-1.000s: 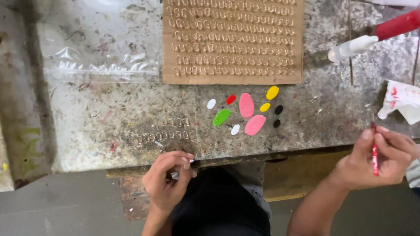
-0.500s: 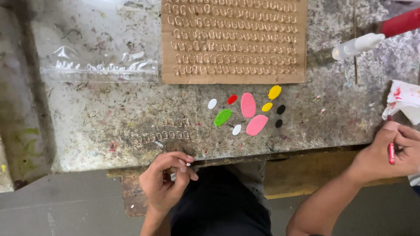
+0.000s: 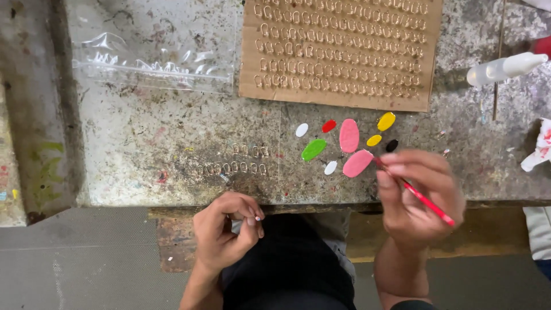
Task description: The person paints small metallic U-shaped components with a fine brush, repeatedly dipping the brush into pink paint on a palette and applying it to each piece. Finished pieces are placed on a cardboard tray while unpainted pieces remain on the table.
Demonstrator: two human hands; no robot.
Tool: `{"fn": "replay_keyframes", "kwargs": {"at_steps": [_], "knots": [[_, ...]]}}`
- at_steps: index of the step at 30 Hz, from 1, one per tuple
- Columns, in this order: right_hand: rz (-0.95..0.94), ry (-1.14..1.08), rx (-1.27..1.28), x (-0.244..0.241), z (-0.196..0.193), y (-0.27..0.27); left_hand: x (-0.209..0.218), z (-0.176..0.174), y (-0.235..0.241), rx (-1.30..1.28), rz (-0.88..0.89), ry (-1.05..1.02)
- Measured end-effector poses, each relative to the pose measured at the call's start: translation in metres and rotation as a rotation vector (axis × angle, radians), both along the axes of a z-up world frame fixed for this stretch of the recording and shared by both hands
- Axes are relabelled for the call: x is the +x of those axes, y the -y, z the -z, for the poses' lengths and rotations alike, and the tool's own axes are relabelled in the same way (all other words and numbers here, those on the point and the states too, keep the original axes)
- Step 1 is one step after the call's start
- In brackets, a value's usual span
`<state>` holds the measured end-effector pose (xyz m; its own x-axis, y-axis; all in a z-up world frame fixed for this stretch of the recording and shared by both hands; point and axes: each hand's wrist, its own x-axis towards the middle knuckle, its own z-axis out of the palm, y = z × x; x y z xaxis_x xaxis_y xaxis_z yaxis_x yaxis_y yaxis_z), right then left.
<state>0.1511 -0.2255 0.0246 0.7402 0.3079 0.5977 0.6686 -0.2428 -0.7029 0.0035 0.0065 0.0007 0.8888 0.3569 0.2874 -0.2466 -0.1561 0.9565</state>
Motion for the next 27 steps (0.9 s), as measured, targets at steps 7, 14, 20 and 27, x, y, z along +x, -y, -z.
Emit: {"fn": "replay_keyframes", "kwargs": {"at_steps": [7,14,20,27], "knots": [[0.047,0.011,-0.253,0.015,-0.024,-0.048,-0.001,-0.008,-0.014,-0.029,0.054,-0.011],[0.07,-0.001,-0.308,0.013,-0.021,-0.051,-0.001,-0.009,-0.019,-0.066,0.119,-0.034],[0.078,-0.001,-0.307,0.01,-0.02,-0.052,0.003,-0.019,-0.019,-0.171,0.114,-0.049],[-0.008,-0.226,0.093,-0.016,-0.011,-0.049,-0.003,-0.019,-0.022,-0.221,0.124,-0.123]]}}
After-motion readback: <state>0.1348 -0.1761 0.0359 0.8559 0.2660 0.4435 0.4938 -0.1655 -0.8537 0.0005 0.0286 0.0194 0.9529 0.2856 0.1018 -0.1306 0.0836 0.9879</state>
